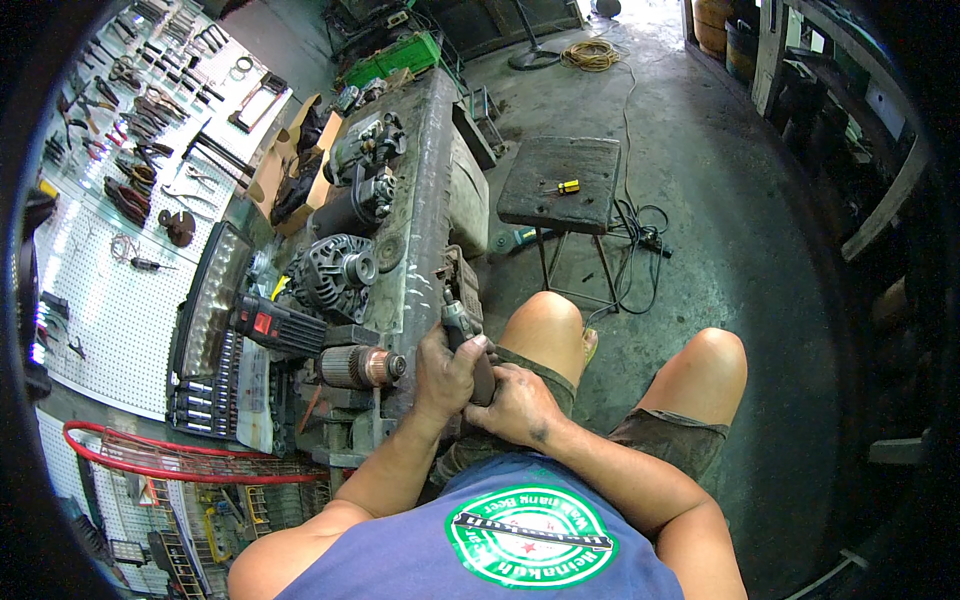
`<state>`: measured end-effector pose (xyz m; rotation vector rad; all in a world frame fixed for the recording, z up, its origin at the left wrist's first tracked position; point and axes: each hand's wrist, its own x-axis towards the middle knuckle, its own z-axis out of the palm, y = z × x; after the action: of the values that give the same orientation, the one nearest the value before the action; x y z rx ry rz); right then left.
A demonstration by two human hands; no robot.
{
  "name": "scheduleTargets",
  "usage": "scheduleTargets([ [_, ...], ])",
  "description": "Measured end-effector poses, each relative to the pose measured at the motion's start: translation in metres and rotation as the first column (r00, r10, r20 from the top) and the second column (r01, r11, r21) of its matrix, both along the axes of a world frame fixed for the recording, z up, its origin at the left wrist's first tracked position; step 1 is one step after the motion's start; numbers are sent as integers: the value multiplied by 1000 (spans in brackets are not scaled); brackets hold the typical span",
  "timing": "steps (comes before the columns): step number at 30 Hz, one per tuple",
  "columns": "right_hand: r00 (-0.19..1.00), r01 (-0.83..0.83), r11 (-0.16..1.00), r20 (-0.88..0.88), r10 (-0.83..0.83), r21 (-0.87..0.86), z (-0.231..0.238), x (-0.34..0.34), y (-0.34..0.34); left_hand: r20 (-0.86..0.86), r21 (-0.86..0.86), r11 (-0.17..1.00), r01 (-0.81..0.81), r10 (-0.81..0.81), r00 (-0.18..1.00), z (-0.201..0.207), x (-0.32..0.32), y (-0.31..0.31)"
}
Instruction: The person sits on the floor in a workshop, uses a rotary tool to grind a component clamped in a vise, then searches through a tray of small parts on the floor. The person handles a small metal piece and a power tool while working on an electrical motor or alternator.
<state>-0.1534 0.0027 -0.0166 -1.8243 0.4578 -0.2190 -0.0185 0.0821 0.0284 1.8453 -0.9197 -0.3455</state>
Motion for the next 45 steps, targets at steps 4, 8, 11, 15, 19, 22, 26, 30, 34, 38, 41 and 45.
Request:
scheduleTargets([
  [4, 999, -15, 1000, -33, 15, -11, 2, 0, 0, -2, -34, 999, -6, 6, 1000, 0, -2, 0],
  [8, 1000, -15, 1000, -3, 15, -23, 2, 0, 0, 15, -34, 999, -20, 21, 1000, -2, -1, 0],
  [11, 1000, -16, 1000, 8, 16, -5, 0, 0, 0, 11, -24, 999, -23, 23, 1000, -5, 1, 0],
  [15, 1000, -13, 1000, 1, 13, -8, -2, 1, 0, 22, -4, 1000, -16, 16, 1000, -10, 3, 0],
  [19, 1000, -6, 1000, -12, 5, -25, -1, 0, 0, 23, -5, 1000, -13, 13, 1000, -14, 4, 0],
  [22, 1000, -5, 1000, 15, 5, -7, 1, 0, -1, 5, 1, 1000, -9, 9, 1000, -16, 5, 1],
  [26, 1000, -11, 1000, 19, 11, 10, 1, -1, -1, 11, -4, 1000, -5, 5, 1000, -16, 5, 0],
  [30, 999, -6, 1000, 39, 6, 16, 1, 0, 0, -71, -5, 1000, 1, -2, 997, -13, 3, -1],
  [34, 999, -1, 1000, 36, 1, 3, 1, -1, -1, -109, -34, 999, 42, -45, 993, -10, 2, 0],
  [38, 1000, -14, 999, 17, 14, -30, 1, -2, -1, -143, -79, 995, 60, -70, 987, -11, 2, 0],
  [41, 1000, -20, 1000, 11, 21, -23, 1, -2, 0, -133, -82, 995, 64, -74, 988, -11, 3, 0],
  [45, 999, -16, 1000, 30, 16, 14, -1, -2, 0, -132, -77, 995, 70, -80, 988, -11, 3, 0],
])
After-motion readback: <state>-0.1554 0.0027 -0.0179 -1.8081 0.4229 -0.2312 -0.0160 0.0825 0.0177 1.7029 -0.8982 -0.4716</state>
